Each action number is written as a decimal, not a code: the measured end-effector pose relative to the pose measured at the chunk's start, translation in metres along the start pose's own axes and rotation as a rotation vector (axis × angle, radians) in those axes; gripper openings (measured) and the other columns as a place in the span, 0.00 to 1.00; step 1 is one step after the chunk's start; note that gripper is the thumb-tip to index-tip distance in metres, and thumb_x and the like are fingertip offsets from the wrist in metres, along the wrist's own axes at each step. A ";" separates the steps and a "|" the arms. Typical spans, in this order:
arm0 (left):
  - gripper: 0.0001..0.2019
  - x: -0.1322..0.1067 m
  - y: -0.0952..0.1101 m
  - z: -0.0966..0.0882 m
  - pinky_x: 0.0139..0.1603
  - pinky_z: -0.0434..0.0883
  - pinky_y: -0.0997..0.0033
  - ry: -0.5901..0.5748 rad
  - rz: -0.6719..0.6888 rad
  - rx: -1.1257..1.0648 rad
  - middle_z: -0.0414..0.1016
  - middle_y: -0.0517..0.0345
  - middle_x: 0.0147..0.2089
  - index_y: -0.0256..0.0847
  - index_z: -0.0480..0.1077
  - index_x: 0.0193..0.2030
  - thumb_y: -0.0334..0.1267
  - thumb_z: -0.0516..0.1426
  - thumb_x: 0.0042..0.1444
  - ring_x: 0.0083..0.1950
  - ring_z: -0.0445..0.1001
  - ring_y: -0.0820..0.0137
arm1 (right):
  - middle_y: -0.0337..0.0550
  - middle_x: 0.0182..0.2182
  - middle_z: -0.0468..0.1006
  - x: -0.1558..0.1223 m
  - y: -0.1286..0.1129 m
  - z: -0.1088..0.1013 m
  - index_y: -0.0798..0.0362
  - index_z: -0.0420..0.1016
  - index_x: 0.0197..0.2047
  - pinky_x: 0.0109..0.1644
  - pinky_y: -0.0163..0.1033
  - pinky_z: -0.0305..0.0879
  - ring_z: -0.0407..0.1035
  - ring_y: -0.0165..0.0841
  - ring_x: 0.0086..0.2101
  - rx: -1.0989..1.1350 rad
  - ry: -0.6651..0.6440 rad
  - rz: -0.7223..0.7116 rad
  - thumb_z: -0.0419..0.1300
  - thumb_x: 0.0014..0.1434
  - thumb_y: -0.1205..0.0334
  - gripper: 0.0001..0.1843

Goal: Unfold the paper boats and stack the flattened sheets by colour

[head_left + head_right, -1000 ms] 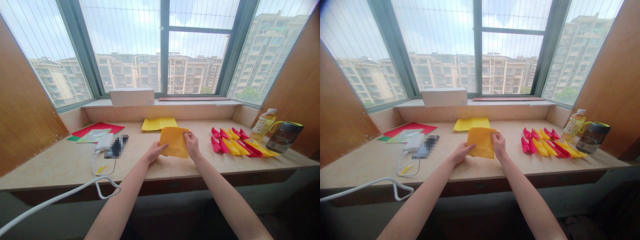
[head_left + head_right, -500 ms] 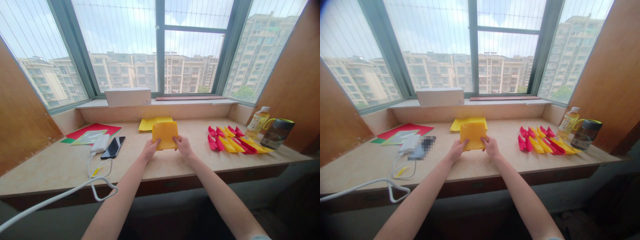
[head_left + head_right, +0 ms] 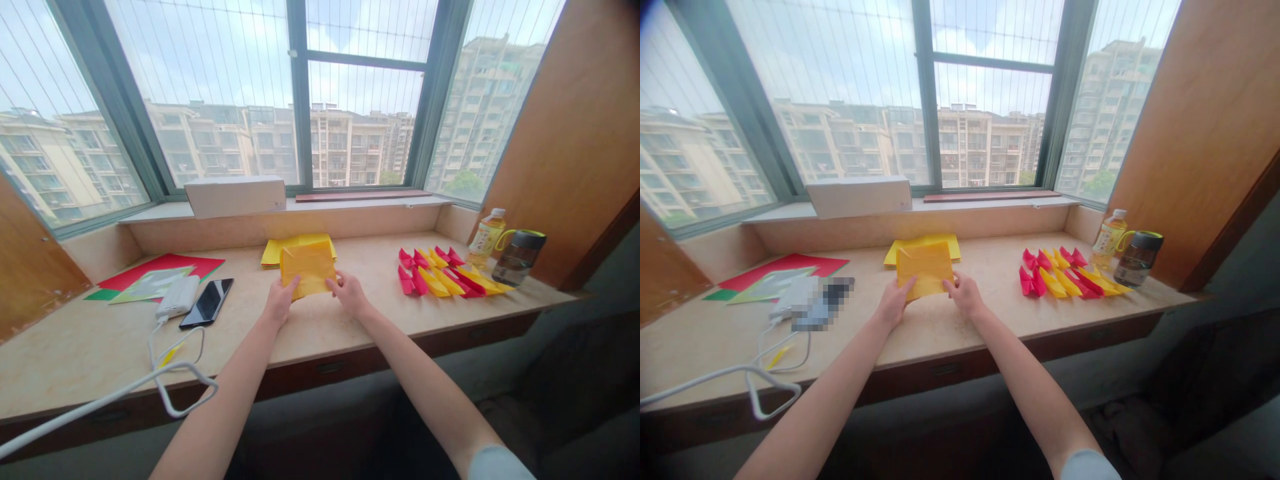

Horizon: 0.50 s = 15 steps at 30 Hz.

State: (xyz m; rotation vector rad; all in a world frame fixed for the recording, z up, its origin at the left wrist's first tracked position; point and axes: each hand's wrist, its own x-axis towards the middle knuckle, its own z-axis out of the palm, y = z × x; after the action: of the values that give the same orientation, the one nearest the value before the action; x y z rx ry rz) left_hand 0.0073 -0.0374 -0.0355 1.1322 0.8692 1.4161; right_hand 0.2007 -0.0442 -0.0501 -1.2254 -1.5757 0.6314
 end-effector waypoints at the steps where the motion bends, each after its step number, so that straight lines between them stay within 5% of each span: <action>1: 0.19 0.000 0.000 -0.001 0.46 0.77 0.58 0.023 0.020 0.014 0.79 0.47 0.48 0.38 0.72 0.48 0.43 0.65 0.51 0.46 0.80 0.60 | 0.34 0.19 0.74 0.000 0.000 -0.001 0.55 0.75 0.53 0.28 0.32 0.60 0.68 0.30 0.21 -0.032 0.005 0.003 0.58 0.60 0.53 0.22; 6: 0.21 0.003 -0.007 -0.010 0.52 0.74 0.60 0.153 0.166 0.250 0.77 0.46 0.53 0.39 0.69 0.52 0.40 0.64 0.52 0.51 0.78 0.61 | 0.38 0.23 0.77 -0.006 -0.003 -0.005 0.57 0.71 0.60 0.35 0.34 0.62 0.71 0.32 0.27 -0.224 0.019 0.016 0.59 0.61 0.56 0.25; 15: 0.19 -0.004 -0.001 -0.006 0.51 0.72 0.54 0.186 0.218 0.840 0.77 0.39 0.51 0.36 0.67 0.55 0.37 0.57 0.57 0.49 0.77 0.53 | 0.41 0.33 0.82 -0.004 -0.016 -0.019 0.48 0.75 0.55 0.39 0.34 0.64 0.76 0.33 0.35 -0.528 0.026 0.068 0.52 0.67 0.55 0.18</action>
State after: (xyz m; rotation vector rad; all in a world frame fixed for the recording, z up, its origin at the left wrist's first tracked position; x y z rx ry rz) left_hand 0.0013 -0.0404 -0.0388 1.7714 1.5956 1.3684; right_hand 0.2115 -0.0566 -0.0310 -1.6694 -1.7442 0.2387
